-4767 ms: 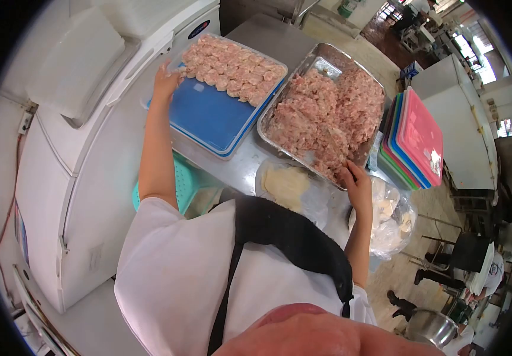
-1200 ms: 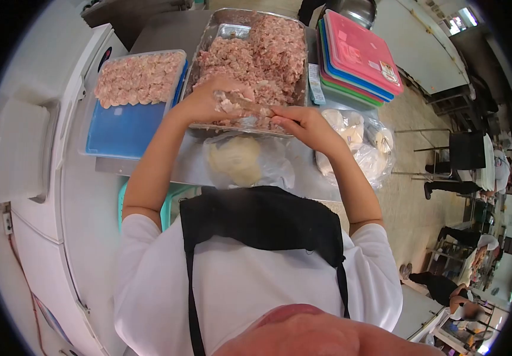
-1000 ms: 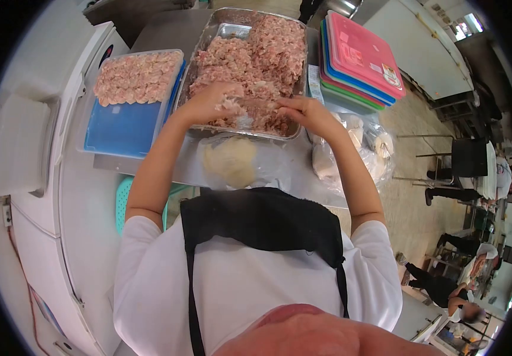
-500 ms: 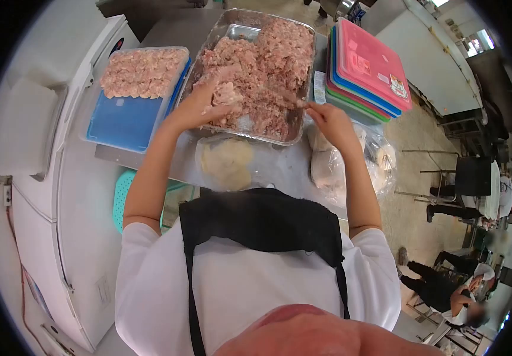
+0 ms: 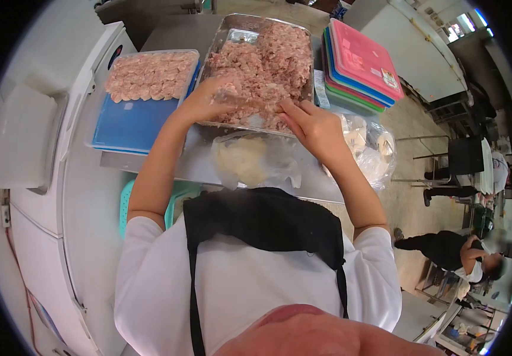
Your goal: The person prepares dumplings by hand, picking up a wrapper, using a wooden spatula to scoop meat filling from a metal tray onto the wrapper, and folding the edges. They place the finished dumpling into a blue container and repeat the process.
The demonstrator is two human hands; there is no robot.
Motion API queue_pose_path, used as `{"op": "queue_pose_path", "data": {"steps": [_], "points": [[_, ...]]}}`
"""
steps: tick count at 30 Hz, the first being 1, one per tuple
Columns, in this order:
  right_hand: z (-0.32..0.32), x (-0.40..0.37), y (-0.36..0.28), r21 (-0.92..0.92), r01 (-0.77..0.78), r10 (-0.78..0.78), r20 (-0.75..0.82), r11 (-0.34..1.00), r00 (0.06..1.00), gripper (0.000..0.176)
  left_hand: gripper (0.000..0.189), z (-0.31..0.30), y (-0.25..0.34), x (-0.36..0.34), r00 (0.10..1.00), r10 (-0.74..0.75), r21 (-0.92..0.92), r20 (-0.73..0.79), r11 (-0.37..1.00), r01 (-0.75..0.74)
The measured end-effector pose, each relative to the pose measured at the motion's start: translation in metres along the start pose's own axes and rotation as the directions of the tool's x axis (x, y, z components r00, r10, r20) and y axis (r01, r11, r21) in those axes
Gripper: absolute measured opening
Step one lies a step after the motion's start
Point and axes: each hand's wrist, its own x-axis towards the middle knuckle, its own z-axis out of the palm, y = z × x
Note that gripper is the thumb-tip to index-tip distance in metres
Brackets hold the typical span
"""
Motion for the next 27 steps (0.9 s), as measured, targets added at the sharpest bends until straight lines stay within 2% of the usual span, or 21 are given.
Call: {"op": "queue_pose_path", "data": {"steps": [2, 4, 5, 6, 7, 8, 10, 11, 14, 15, 18, 20, 22, 23, 26, 27], "points": [[0.002, 0.007, -0.008, -0.042, -0.071, 0.073, 0.052, 0.997, 0.996, 0.021, 0.061, -0.022, 0.032, 0.002, 0.970, -0.189, -0.023, 0.153, 0.981, 0.195], [-0.011, 0.021, -0.017, 0.114, -0.116, 0.110, 0.062, 0.987, 0.992, 0.024, 0.063, -0.038, 0.035, -0.013, 0.977, -0.194, -0.113, 0.093, 0.972, 0.204], [-0.021, 0.027, -0.026, 0.214, -0.167, 0.150, 0.091, 0.963, 0.984, 0.024, 0.063, -0.046, 0.035, -0.019, 0.978, -0.198, -0.156, 0.069, 0.966, 0.206], [-0.025, 0.031, -0.034, 0.309, -0.219, 0.189, 0.125, 0.926, 0.974, 0.024, 0.060, -0.052, 0.033, -0.026, 0.986, -0.168, -0.081, 0.018, 0.982, 0.169], [-0.020, 0.031, -0.035, 0.376, -0.116, 0.089, 0.091, 0.919, 0.992, 0.029, 0.056, -0.057, 0.029, -0.034, 0.991, -0.134, -0.005, -0.029, 0.991, 0.134], [-0.010, 0.031, -0.044, 0.334, -0.111, 0.071, 0.130, 0.936, 0.989, 0.029, 0.053, -0.061, 0.025, -0.041, 0.993, -0.096, 0.070, -0.073, 0.992, 0.101], [0.014, 0.034, -0.068, 0.248, -0.100, 0.047, 0.212, 0.964, 0.976, 0.029, 0.048, -0.075, 0.012, -0.048, 0.998, -0.055, 0.049, 0.025, 0.997, 0.054], [0.028, 0.035, -0.073, 0.347, -0.092, 0.021, 0.203, 0.933, 0.979, 0.027, 0.046, -0.082, 0.007, -0.052, 0.997, -0.033, 0.039, 0.074, 0.999, 0.030], [0.025, 0.044, -0.085, 0.200, -0.159, 0.110, 0.233, 0.967, 0.966, 0.025, 0.038, -0.101, 0.017, -0.072, 0.920, -0.363, -0.222, 0.147, 0.894, 0.388], [0.019, 0.048, -0.091, 0.157, -0.187, 0.140, 0.268, 0.970, 0.953, 0.025, 0.037, -0.107, 0.014, -0.077, 0.922, -0.359, -0.206, 0.147, 0.900, 0.383], [0.036, 0.049, -0.115, 0.230, -0.052, 0.038, 0.063, 0.972, 0.997, 0.025, 0.037, -0.116, -0.007, -0.093, 0.933, -0.330, -0.186, 0.141, 0.917, 0.353], [0.050, 0.053, -0.139, 0.151, -0.114, 0.091, 0.147, 0.982, 0.985, 0.025, 0.042, -0.122, -0.033, -0.103, 0.947, -0.295, -0.208, 0.124, 0.926, 0.316], [0.067, 0.055, -0.147, 0.124, -0.128, 0.103, 0.188, 0.984, 0.977, 0.025, 0.046, -0.138, -0.019, -0.106, 0.940, -0.285, -0.077, 0.189, 0.950, 0.304], [0.068, 0.057, -0.149, 0.141, -0.128, 0.102, 0.181, 0.982, 0.978, 0.025, 0.049, -0.146, -0.015, -0.110, 0.934, -0.289, -0.012, 0.208, 0.955, 0.298], [0.077, 0.050, -0.145, 0.307, -0.232, 0.177, 0.197, 0.923, 0.964, 0.025, 0.052, -0.176, -0.033, -0.137, 0.956, -0.246, -0.009, 0.160, 0.968, 0.250], [0.083, 0.042, -0.140, 0.396, -0.263, 0.208, 0.178, 0.880, 0.962, 0.027, 0.051, -0.188, -0.048, -0.146, 0.956, -0.284, 0.018, 0.070, 0.959, 0.283]]}}
